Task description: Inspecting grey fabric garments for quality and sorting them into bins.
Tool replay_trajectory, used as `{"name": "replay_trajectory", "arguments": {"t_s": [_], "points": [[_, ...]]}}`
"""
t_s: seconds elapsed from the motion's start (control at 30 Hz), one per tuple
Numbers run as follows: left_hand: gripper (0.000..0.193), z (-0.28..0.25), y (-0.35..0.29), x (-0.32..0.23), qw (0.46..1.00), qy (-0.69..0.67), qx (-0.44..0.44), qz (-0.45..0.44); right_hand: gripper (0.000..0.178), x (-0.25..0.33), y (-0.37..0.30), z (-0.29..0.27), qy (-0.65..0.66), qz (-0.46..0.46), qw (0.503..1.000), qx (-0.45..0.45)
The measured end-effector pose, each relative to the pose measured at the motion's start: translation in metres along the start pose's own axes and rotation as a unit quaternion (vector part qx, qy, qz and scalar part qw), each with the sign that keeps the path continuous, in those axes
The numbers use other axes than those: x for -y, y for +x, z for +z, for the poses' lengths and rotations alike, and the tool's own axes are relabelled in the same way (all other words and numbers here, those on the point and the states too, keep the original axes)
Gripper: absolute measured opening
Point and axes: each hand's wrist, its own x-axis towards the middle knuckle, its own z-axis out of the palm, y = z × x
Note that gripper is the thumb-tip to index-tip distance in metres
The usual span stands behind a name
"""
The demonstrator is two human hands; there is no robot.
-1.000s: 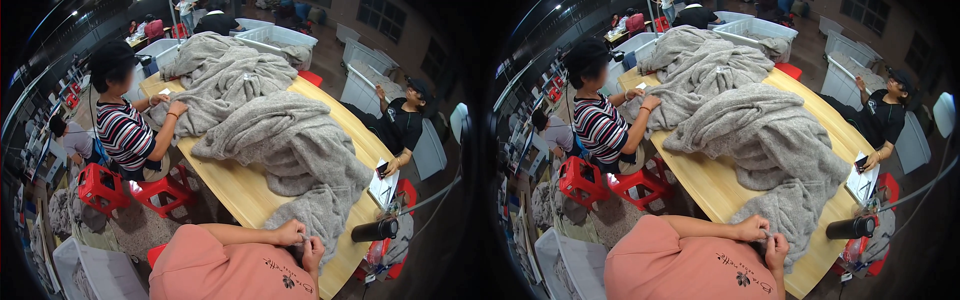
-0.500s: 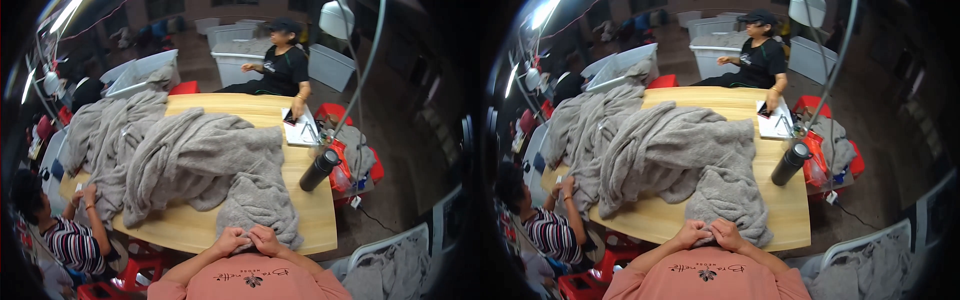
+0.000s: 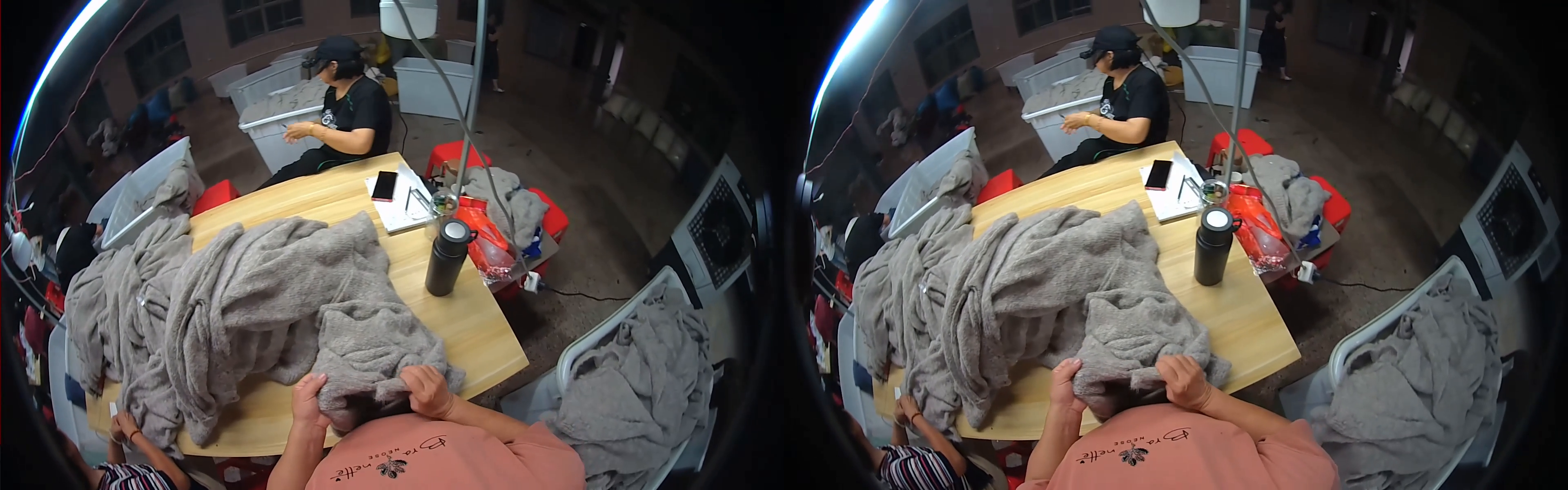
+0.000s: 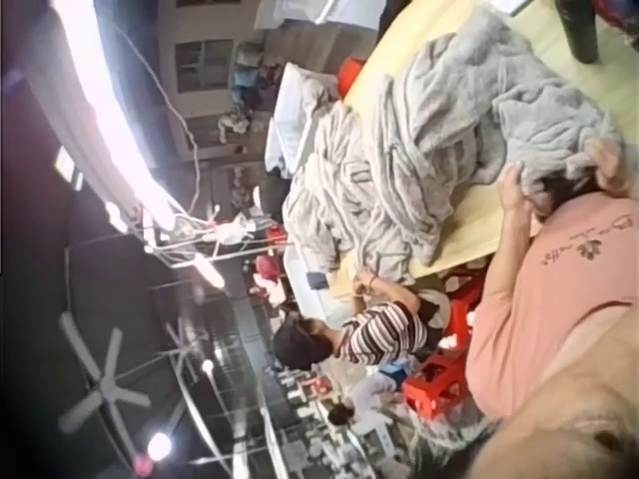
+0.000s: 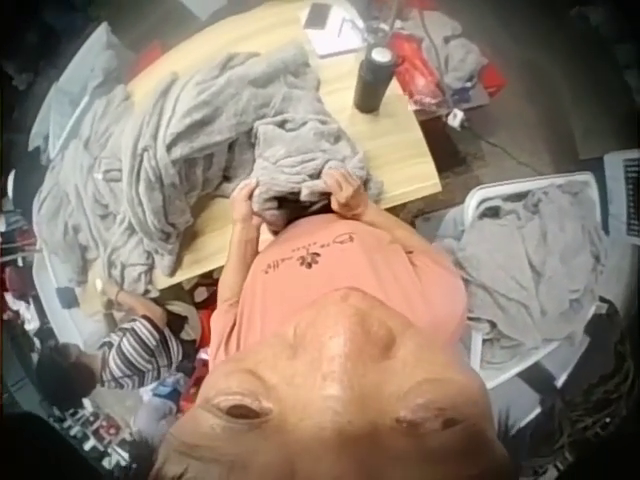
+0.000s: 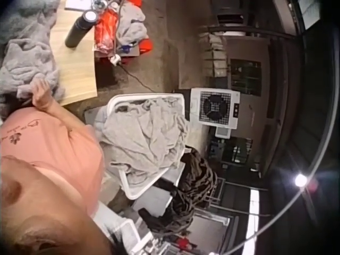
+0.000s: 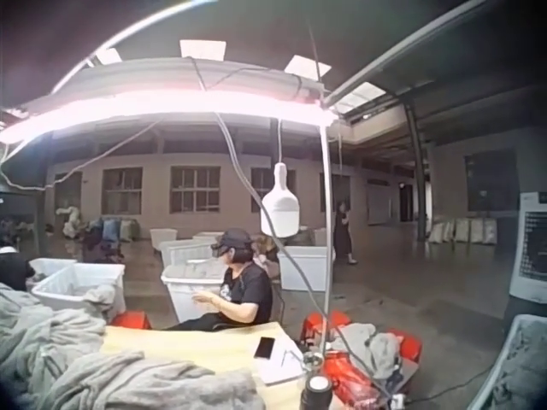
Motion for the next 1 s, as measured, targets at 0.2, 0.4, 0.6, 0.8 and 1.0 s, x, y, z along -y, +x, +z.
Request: {"name": "replay_trajectory", "arguments": {"t_s": [0.2, 0.4, 0.6, 0.8, 1.0], "points": [[0.007, -0.007, -0.004, -0.007, 1.000, -0.003, -0.003, 0.006, 0.028, -0.001, -0.013, -0.018, -0.008, 0.021, 1.000, -0.014], [0.007, -0.011, -0.017, -0.003, 0.999, 0.032, -0.007, 0.033, 0.018, 0.002, -0.021, -0.011, 0.280, 0.157, 0.943, 0.084], [0.012, -0.016, -0.012, -0.005, 0.996, 0.057, 0.000, 0.073, 0.020, -0.011, -0.037, -0.003, 0.283, 0.195, 0.926, 0.155], [0.010, 0.000, -0.014, -0.011, 0.998, 0.038, -0.024, 0.051, 0.032, -0.011, 0.022, -0.047, 0.186, 0.167, 0.968, 0.005], [0.005, 0.041, -0.022, -0.010, 0.924, 0.314, 0.128, 0.176, 0.022, 0.037, 0.070, -0.046, 0.265, -0.175, 0.948, -0.033]]}}
